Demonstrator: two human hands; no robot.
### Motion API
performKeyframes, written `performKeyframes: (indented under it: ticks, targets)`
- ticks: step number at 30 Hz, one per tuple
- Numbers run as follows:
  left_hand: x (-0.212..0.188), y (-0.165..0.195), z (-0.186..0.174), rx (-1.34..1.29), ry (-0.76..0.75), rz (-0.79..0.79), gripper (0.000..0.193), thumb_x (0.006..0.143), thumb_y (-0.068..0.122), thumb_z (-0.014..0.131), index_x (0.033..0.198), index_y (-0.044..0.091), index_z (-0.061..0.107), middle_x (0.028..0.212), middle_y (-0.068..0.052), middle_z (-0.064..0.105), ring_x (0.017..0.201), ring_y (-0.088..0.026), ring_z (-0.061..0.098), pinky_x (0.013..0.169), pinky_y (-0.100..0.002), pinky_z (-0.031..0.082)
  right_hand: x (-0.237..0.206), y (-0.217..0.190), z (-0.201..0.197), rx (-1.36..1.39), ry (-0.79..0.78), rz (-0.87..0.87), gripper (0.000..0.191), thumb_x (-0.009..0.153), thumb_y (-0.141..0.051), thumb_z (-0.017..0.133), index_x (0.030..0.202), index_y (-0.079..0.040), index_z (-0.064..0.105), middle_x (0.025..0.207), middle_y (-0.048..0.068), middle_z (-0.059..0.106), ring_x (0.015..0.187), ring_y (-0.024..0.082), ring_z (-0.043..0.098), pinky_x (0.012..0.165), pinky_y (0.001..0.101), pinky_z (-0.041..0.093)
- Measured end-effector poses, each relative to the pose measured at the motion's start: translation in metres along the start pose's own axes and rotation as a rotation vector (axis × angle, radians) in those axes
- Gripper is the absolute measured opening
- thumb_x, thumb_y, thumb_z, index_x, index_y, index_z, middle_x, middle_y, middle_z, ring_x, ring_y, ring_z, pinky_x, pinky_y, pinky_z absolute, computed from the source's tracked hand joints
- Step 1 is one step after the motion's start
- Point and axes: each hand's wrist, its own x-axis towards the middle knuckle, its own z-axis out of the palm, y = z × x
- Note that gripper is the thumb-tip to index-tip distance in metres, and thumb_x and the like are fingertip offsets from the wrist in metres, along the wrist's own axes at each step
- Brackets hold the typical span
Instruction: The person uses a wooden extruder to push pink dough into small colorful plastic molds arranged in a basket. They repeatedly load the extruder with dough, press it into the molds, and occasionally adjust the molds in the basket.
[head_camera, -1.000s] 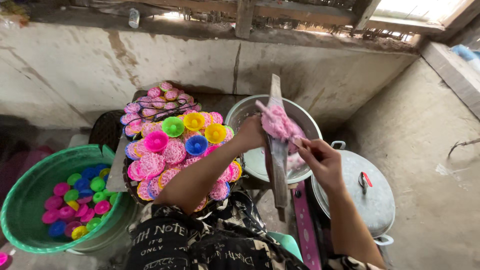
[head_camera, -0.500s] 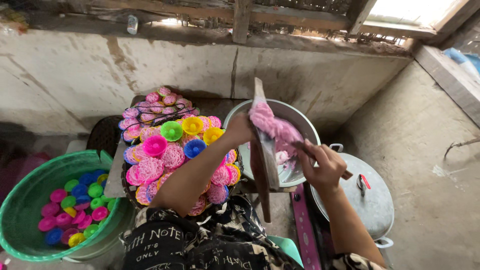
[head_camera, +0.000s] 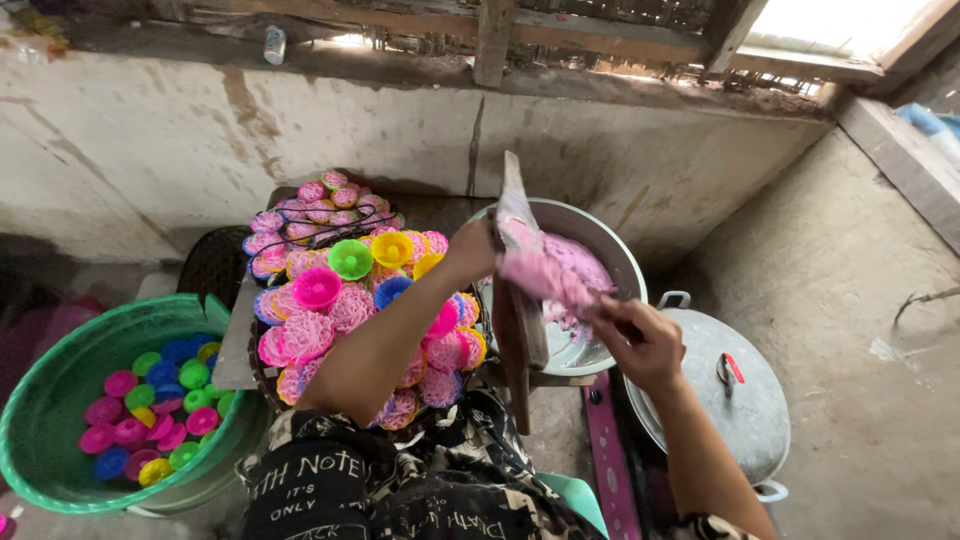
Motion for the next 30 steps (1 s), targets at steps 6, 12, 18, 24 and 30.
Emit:
performKeyframes:
  ticks: [6,12,18,24,30]
  targets:
    - [0.0,-0.01,0.001,-0.077,-0.107,0.327,0.034,0.081,0.014,0.073,0.114,0.004,0.072,0.11,-0.021,0.075,0.1,-0.039,0.071,0.089,-0.042,0.056,0.02,0.036,-0.006,0.253,0.088,0.214,0.016,0.095,-0.01,0.079,0.105,0.002,0.073,0.084,0.0,0.07,0.072,0.002,0.055,0.064,0.0212,0.047]
    - [-0.006,-0.014,-0.007,-0.368,-0.122,0.189,0.04,0.081,0.011,0.075,0.118,-0.002,0.069,0.109,-0.016,0.076,0.099,-0.024,0.07,0.088,-0.036,0.055,-0.001,0.048,0.0,0.214,-0.041,0.094,0.02,0.087,-0.01,0.081,0.102,0.001,0.073,0.086,-0.002,0.073,0.073,0.0,0.057,0.066,0.0187,0.049]
    - [0.015,-0.023,-0.023,-0.539,-0.375,0.134,0.026,0.083,0.008,0.074,0.108,0.002,0.07,0.103,-0.009,0.074,0.095,-0.015,0.068,0.084,-0.033,0.058,-0.019,0.111,-0.008,0.157,-0.15,0.684,0.028,0.094,-0.024,0.077,0.11,-0.001,0.078,0.073,0.005,0.062,0.068,0.01,0.049,0.061,0.0274,0.039]
    - [0.015,0.002,-0.061,-0.6,-0.436,0.272,0.031,0.078,0.001,0.078,0.108,0.004,0.07,0.105,-0.008,0.071,0.098,-0.02,0.072,0.087,-0.037,0.059,-0.022,0.11,0.061,0.462,-0.243,0.482,0.059,0.103,-0.053,0.058,0.129,0.0,0.068,0.112,0.013,0.071,0.105,0.028,0.064,0.092,0.0411,0.052]
    - [-0.043,0.048,-0.099,-1.234,-0.395,0.58,0.038,0.081,-0.002,0.084,0.116,0.004,0.071,0.115,-0.006,0.064,0.105,-0.024,0.075,0.094,-0.04,0.06,-0.053,-0.056,0.099,1.782,-0.564,0.737,0.077,0.096,-0.06,0.057,0.139,0.004,0.054,0.119,0.014,0.07,0.104,0.024,0.063,0.088,0.0383,0.05]
